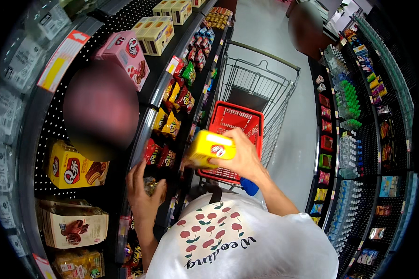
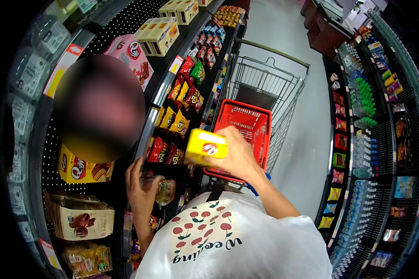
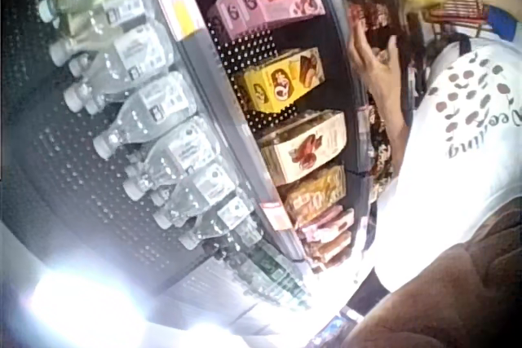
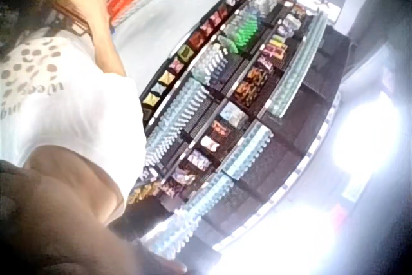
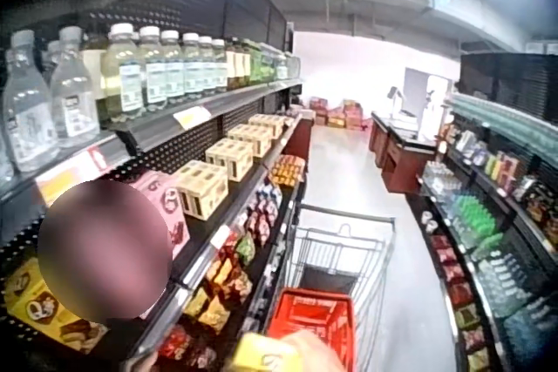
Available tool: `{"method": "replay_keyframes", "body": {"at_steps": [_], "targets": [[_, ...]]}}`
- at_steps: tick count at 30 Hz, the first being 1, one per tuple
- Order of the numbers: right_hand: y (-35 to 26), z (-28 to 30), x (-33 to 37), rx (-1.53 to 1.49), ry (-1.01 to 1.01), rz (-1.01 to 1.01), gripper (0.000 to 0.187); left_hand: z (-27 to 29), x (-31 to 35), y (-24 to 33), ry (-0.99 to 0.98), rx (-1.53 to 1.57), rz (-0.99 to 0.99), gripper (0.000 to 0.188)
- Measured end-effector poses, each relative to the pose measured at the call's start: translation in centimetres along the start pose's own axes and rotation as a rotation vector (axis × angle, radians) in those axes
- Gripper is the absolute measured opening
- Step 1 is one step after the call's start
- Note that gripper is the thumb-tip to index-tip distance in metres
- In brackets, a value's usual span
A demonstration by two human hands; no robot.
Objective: The person wipes a supermarket shelf with a blue cloth, then repeatedly picks packaged snacks from a red shopping basket and places them onto the shelf. The person also wipes the shelf surface between placements.
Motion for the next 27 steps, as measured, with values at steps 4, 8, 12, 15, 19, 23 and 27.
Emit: {"method": "replay_keyframes", "body": {"at_steps": [4,8,12,15,19,23,27], "targets": [[16.0,1.1,2.4,0.011,0.335,-0.285,0.059,0.1,1.2,-4.4,0.047,-0.112,0.082,0.049],[31.8,-1.1,4.3,0.051,0.541,-0.462,0.057,0.3,2.7,-7.4,0.072,-0.203,0.187,0.040],[40.9,-2.6,4.3,0.105,0.577,-0.656,0.062,0.9,3.7,-9.1,0.110,-0.286,0.324,0.037],[43.4,-2.8,2.9,0.086,0.606,-0.634,0.055,1.4,4.7,-10.1,0.149,-0.368,0.368,0.037],[45.7,-4.2,0.6,0.078,0.524,-0.687,0.056,1.2,6.2,-11.9,0.156,-0.476,0.453,0.042],[50.4,-6.1,-0.2,0.154,0.594,-0.646,0.063,1.2,6.3,-11.7,0.115,-0.527,0.454,0.045],[54.2,-8.3,-1.0,0.463,0.401,-0.674,0.056,1.6,5.6,-10.4,0.107,-0.539,0.394,0.048]]}}
Point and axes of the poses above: each hand's wrist, its own x-axis away from the middle knuckle, its own z-axis out of the back of the hand, y = z × x, the point moved 10 cm from there along -x, towards the middle knuckle, and after that the axes turned 2 degrees about -y, right-handed, at the moved point
